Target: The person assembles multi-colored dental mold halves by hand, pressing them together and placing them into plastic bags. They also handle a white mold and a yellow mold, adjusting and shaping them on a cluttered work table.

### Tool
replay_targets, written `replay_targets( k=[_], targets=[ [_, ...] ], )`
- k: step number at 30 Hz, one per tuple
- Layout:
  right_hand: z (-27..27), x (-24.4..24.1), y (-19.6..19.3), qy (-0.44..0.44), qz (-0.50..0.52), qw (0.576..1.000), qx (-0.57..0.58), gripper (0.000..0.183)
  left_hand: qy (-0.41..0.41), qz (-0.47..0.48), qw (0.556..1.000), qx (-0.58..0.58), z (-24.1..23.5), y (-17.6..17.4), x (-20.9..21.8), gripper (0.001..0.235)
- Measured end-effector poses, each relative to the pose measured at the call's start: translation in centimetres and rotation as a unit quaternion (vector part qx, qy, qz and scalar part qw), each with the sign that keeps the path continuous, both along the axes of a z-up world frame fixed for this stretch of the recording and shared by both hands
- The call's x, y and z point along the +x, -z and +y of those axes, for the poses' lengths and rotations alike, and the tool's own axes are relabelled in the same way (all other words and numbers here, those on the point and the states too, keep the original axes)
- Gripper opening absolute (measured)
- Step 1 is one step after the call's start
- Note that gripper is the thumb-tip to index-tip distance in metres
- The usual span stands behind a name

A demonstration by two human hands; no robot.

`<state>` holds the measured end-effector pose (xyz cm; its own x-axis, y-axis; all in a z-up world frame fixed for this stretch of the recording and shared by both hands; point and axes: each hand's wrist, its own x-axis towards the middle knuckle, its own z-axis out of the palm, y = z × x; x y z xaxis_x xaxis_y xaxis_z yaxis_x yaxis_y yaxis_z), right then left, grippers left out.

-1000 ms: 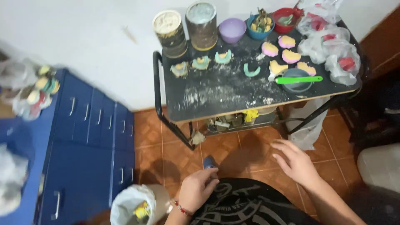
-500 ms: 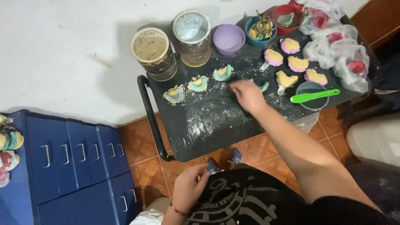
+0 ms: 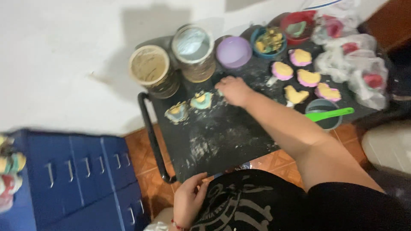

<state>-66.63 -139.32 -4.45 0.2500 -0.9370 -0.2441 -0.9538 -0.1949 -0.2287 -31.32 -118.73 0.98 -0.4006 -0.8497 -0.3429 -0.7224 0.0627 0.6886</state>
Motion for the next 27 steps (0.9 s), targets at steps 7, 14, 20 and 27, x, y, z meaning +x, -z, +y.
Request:
replay_targets(
  k=[7,14,20,27],
  targets=[
    [5.0,1.8,-2.9,0.055,-0.075,0.985,-0.145,0.057,0.02,-0.011,0.994,0.109,-3.5,-2.0,-4.1,0.038],
    [15.7,5.2,-10.6,-0.056,-0.234,0.962,-0.127,0.081,-0.103,0.442,0.846,0.281,-7.1,-2.8,-11.4,0.085],
    [21.0,2.1,-10.7,0.08,-0.323,0.912,-0.242,0.09,-0.007,0.496,0.825,0.269,-7.3,-2.1,-14.9,0.055],
    [26.8,1.2,-7.5,0.227,-0.611,0.7,-0.291,0.097,0.047,0.531,0.779,0.329,-5.2,-1.7,-18.2,0.06]
  ],
)
